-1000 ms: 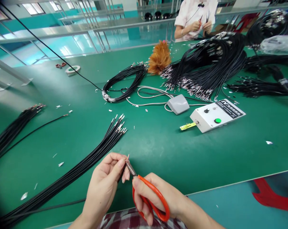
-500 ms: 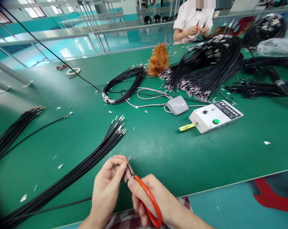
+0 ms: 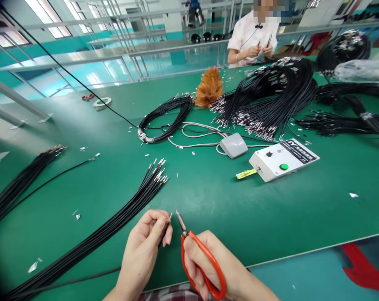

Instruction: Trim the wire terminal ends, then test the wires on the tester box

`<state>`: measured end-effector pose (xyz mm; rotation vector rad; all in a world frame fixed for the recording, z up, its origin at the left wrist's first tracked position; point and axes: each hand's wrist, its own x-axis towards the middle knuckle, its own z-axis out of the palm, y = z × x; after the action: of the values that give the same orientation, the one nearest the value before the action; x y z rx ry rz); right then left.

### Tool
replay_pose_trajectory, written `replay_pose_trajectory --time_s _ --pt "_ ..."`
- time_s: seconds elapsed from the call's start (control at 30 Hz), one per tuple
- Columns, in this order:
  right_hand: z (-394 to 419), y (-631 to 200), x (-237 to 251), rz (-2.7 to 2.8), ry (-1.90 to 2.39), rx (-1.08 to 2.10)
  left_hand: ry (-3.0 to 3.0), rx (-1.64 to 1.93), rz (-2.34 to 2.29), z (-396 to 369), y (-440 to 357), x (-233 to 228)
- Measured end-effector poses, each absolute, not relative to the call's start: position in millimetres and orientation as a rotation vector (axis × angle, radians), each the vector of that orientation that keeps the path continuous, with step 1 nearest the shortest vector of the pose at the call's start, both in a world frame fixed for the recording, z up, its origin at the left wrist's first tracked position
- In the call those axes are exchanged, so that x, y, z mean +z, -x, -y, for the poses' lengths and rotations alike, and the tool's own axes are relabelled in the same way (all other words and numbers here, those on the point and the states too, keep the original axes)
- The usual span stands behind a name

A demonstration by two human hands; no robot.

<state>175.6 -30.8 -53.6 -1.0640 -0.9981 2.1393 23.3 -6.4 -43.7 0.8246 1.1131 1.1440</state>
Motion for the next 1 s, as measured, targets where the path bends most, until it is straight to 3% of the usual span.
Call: replay_pose_trajectory --time_s 0.27,0.5,0.7,0.83,0.93,1.0 --pt "36.4 -172.4 -55.0 0.962 1.053 2.252 -0.781 1.198 -1.074 4.0 -21.5 -40.6" --pt "35.4 -174.6 -59.9 0.897 0.927 2.121 -0.636 1.223 -1.018 3.0 -22.3 -37.1" --pt "11.5 -192.6 -48.4 0.741 0.824 1.874 -0.779 1.246 -1.025 -58.4 -5.5 -29.6" --pt "4.0 -201.3 -48.4 0.698 0.870 1.825 -1.173 0.962 -1.253 -58.3 13.7 -33.1" --pt "5.0 -205.4 -56.0 0.668 0.887 1.809 -1.756 0.667 -1.465 -10.9 24.8 -47.4" --pt "4.0 -207.2 -60.2 0.645 0.892 1.812 -1.964 0.542 -1.362 20.9 31.6 -52.9"
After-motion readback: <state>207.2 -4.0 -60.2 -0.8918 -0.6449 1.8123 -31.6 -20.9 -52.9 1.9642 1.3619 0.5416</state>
